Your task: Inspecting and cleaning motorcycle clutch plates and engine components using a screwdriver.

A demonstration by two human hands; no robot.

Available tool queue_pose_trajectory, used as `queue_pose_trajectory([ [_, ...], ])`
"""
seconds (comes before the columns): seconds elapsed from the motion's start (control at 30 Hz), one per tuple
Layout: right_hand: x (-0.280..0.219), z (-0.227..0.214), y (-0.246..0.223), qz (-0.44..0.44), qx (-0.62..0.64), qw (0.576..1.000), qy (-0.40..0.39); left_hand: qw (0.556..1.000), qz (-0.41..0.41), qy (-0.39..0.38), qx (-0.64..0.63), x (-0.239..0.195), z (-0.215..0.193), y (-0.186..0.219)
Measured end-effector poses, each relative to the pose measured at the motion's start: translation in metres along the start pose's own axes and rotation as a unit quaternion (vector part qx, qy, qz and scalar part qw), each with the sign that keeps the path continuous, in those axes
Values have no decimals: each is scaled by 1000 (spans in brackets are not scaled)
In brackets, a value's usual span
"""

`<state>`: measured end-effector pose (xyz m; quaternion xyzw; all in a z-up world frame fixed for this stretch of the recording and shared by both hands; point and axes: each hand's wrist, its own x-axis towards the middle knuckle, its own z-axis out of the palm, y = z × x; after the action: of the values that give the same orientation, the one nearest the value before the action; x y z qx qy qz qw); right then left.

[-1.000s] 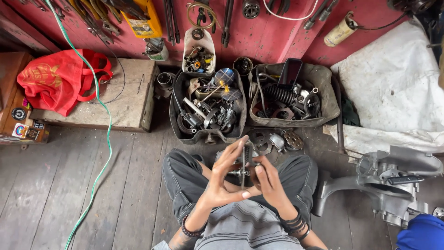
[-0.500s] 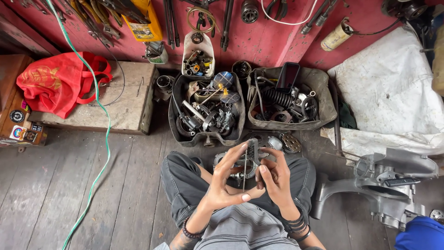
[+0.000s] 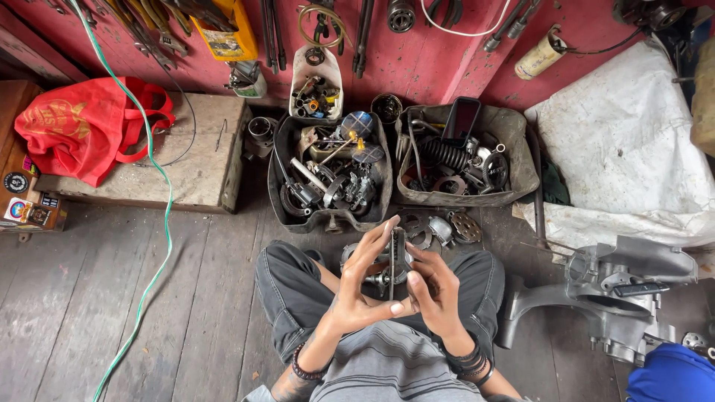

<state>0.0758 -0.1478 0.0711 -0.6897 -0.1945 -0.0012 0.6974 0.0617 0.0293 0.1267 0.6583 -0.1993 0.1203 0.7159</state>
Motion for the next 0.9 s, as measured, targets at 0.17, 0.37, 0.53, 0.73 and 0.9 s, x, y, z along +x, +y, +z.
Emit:
queue_pose_trajectory([
  [0.17,12,2,-10,1,33,999,16,999,23,-7,25,1,-1,1],
  [0.37,7,6,-14,-11,4,1000,0,996,80,23,-16,1,-1,-12],
  [0.53,13,7,-18,-45,25,999,6,994,102,26,-18,1,-5,-14],
  [0.73,10,2,-17,-61,6,998,-6,996,68,22,-56,-7,-2,-17],
  [0.9,5,4,-20,-57,12,998,15,996,75,23,-35,-7,-1,-16],
])
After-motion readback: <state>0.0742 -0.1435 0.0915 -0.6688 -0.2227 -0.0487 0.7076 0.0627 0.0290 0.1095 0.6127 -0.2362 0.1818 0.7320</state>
